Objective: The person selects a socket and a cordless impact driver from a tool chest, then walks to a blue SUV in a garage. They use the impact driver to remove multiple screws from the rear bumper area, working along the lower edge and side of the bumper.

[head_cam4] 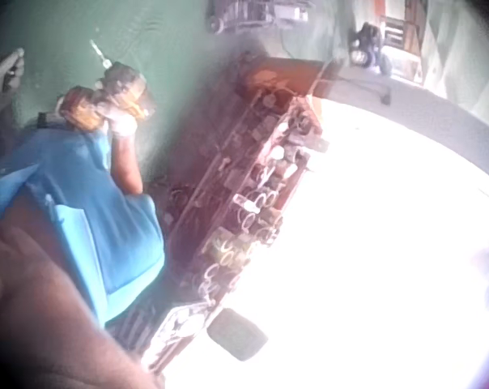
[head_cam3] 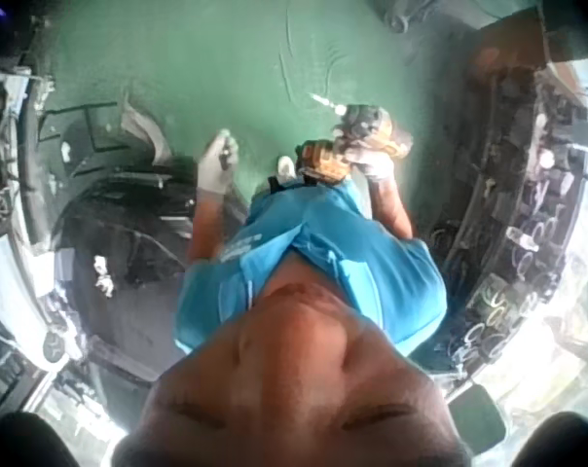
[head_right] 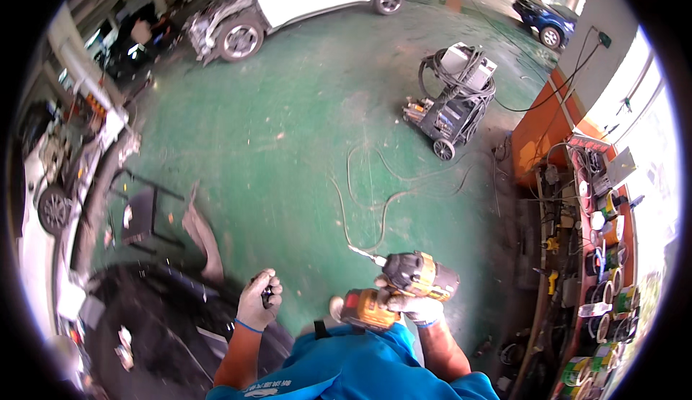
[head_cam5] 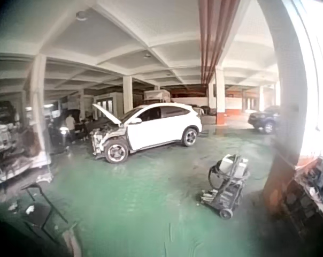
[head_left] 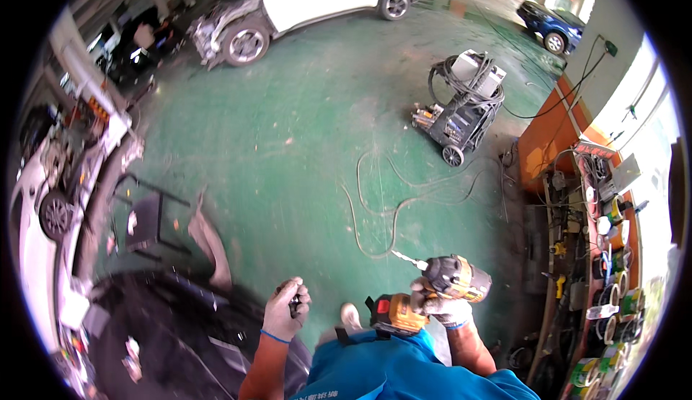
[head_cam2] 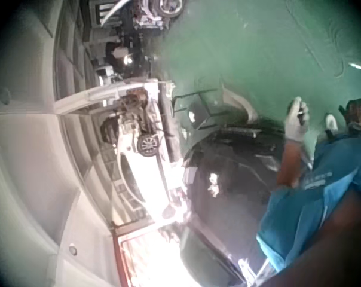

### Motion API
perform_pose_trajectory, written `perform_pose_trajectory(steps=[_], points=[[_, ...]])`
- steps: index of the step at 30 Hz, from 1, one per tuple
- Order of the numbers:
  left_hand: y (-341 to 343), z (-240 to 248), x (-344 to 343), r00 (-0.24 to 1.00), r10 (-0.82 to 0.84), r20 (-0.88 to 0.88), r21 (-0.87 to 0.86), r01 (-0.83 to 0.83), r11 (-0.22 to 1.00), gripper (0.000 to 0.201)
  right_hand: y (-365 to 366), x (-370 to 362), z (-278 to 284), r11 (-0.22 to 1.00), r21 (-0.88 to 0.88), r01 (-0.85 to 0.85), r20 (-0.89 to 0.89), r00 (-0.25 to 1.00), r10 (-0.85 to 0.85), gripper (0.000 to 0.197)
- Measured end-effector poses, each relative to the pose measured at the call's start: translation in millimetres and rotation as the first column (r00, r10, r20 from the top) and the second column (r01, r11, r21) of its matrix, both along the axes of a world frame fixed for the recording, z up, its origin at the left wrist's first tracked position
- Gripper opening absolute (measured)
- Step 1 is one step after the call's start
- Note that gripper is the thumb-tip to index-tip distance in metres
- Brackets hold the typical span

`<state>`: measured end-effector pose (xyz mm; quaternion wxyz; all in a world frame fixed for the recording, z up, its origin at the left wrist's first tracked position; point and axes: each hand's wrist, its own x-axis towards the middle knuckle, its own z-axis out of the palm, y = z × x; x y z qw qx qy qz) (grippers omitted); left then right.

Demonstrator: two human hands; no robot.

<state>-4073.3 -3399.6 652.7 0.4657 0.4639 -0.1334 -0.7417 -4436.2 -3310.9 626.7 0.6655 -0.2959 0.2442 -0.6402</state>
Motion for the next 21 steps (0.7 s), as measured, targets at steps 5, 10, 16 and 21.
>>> perform_pose_trajectory(steps=[5,10,16,21], points=[[-188,8,-55,0.989,-0.143,-0.046,-0.045,0.141,0.989,0.015,-141,-31,-24,0.992,0.051,0.113,0.030,0.993,-0.115,0.061],[-362,1,-130,0.979,-0.201,0.023,-0.044,0.202,0.978,0.012,-328,-85,-33,0.982,-0.042,0.182,0.048,0.983,-0.180,0.044],[-527,15,-148,0.988,-0.065,0.137,0.044,0.060,0.997,0.011,-558,-168,13,0.995,-0.100,-0.014,0.020,1.000,0.016,0.071],[-644,3,-194,0.993,0.116,0.035,0.140,-0.120,0.983,0.012,-704,-230,50,0.999,-0.029,-0.020,0.009,1.000,0.020,0.074]])
